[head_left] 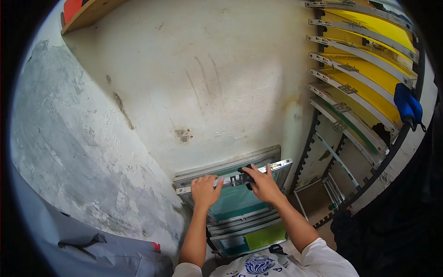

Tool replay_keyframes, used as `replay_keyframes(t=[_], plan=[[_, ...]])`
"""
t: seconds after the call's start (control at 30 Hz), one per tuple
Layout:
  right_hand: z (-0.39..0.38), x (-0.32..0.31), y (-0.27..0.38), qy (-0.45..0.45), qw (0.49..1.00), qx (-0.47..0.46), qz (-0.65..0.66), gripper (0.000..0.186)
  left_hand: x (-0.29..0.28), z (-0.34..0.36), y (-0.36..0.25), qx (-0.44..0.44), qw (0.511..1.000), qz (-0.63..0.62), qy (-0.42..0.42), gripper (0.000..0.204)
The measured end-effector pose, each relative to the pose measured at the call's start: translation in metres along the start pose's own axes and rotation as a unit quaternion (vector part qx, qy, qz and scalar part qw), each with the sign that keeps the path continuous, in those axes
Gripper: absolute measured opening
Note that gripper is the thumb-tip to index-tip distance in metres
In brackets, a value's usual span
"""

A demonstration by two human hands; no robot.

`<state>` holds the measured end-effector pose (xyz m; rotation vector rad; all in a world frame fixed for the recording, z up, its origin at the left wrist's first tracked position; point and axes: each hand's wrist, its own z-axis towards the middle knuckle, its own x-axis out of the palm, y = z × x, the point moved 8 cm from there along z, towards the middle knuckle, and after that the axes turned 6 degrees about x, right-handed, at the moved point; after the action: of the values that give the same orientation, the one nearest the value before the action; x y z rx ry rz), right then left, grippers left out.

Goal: The recorder is inspecting and applying tape to screen printing frames stored on a rack.

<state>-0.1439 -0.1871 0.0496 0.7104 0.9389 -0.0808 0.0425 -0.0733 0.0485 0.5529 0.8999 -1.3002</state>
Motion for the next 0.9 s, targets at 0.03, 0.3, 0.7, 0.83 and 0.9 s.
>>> replay_keyframes(t=[0.03,0.3,0.7,0.83,0.9], plan=[[0.003,-0.007,0.002,0.002,1.000,-0.004,0.002,0.058,-0.001,0.000,-0.001,0.002,1.000,0.006,-0.005,0.037],[0.032,0.012,0.039,0.027,0.972,-0.153,0.174,0.037,0.005,0.001,0.001,-0.038,0.998,0.030,0.026,0.032],[0.040,0.025,0.017,0.014,0.914,-0.157,0.373,0.021,0.009,-0.006,0.010,-0.054,0.998,0.019,0.032,0.041],[0.061,0.003,-0.037,-0.072,0.869,0.041,0.487,0.019,0.006,-0.007,0.003,-0.053,0.996,0.041,0.052,0.040],[0.066,-0.013,-0.057,-0.103,0.863,0.085,0.488,0.025,0.008,-0.005,0.007,-0.087,0.993,0.033,0.068,0.045]])
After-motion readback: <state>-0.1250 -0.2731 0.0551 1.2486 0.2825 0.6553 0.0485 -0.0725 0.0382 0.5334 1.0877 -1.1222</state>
